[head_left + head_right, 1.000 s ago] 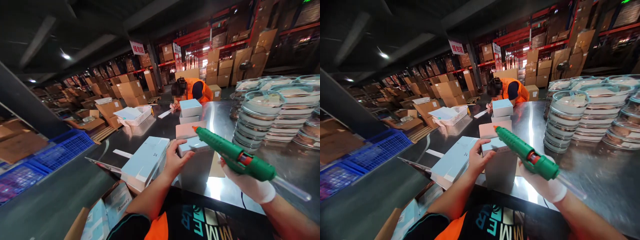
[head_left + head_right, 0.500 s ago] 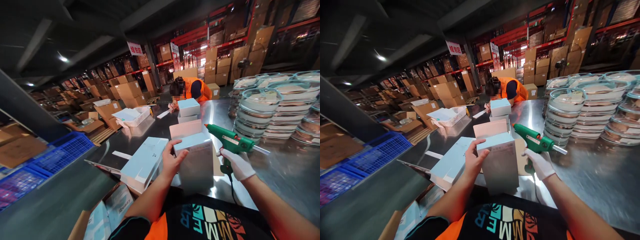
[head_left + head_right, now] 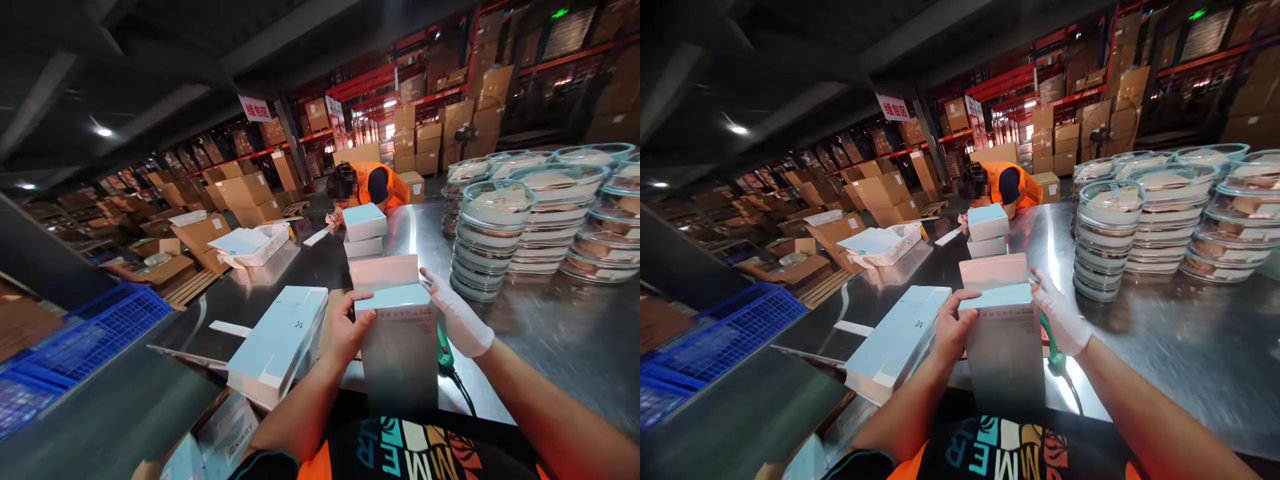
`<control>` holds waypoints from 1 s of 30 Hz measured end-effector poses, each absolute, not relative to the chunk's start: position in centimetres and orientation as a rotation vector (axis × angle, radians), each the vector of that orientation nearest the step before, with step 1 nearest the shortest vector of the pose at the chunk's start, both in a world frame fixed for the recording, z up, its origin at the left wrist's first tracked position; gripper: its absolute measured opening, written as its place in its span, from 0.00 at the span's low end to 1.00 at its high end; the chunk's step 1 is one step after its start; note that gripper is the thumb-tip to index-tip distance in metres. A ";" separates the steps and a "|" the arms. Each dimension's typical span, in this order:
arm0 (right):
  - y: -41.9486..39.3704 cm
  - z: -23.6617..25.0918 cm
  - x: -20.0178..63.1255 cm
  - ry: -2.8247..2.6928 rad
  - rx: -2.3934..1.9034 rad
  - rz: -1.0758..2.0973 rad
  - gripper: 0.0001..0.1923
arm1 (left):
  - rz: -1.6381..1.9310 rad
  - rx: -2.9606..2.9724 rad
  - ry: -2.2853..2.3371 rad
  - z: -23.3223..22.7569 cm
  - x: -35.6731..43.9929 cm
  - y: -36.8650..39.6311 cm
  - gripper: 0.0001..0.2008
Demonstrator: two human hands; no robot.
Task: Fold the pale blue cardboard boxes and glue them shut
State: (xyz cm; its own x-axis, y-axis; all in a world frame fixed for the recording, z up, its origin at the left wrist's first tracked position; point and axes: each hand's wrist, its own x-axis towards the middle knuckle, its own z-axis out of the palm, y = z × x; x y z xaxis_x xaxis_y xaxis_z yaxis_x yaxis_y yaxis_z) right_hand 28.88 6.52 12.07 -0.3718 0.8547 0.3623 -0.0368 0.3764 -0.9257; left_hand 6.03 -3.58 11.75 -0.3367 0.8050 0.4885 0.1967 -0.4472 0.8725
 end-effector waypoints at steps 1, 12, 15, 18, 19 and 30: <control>5.9 13.1 28.2 -1.678 -0.697 1.240 0.34 | 1.824 1.492 1.266 11.6 6.3 -3.5 0.30; 3.7 11.2 30.3 -1.893 -0.451 0.960 0.14 | 1.940 1.845 1.085 10.0 4.0 -2.9 0.16; 2.5 11.4 29.2 -1.953 -0.352 0.748 0.13 | 1.702 2.118 1.137 13.2 2.9 -3.5 0.14; 2.1 12.6 28.2 -2.104 -0.218 0.548 0.30 | 1.113 2.453 1.273 17.0 3.0 -4.5 0.28; 2.5 13.4 28.3 -2.165 -0.202 0.517 0.37 | 0.964 2.517 1.284 18.1 3.1 -4.9 0.34; 23.0 25.2 41.5 -1.861 -1.236 -0.181 0.15 | 2.129 1.168 1.278 13.5 -1.2 -3.6 0.56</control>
State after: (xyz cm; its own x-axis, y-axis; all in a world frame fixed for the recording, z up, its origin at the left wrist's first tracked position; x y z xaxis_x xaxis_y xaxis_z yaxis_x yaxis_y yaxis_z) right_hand 41.54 23.00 25.18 -0.1282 0.6790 0.7229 0.8055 0.4965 -0.3235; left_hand -1.21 -3.56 13.47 -0.5741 0.6809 0.4547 0.0812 -0.5052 0.8592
